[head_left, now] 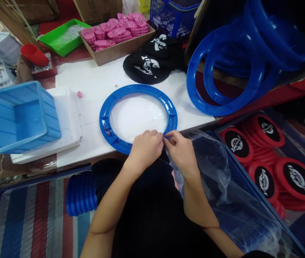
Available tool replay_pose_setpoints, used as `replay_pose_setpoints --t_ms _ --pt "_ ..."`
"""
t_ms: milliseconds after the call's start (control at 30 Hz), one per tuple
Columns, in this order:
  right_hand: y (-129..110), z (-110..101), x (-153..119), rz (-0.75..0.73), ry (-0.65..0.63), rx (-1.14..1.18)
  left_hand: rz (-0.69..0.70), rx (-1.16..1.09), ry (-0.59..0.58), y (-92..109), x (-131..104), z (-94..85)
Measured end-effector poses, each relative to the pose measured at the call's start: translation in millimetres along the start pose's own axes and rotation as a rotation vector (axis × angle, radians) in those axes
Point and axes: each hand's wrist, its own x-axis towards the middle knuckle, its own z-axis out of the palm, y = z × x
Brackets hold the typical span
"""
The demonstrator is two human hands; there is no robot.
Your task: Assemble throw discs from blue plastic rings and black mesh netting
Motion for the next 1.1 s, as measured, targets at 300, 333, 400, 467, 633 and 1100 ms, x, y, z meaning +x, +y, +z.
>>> replay_pose_setpoints --t_ms 300,333,400,467,633,1100 --pt "1 -32 7 -0.112 -0.339 0.076 -0.021 -0.226 0.035 -20 -8 8.0" --pt "2 -36 9 -0.135 -0.337 0.082 -0.023 -0.240 0.045 -22 -8 8.6" --pt "4 -42 13 -0.194 -0.251 0.052 -0.018 -0.258 0.060 -23 -8 9.9" --pt "5 -43 18 -0.282 -0.132 -0.023 -0.015 -0.264 0.070 -23 -7 10.8" --pt "6 -32 30 -0.422 -0.047 -0.160 -0.036 -0.259 0.073 -21 -6 11.4" --pt "8 -11 13 -0.181 0.032 -0.163 -0.058 -0.100 -0.053 0 5 0.6"
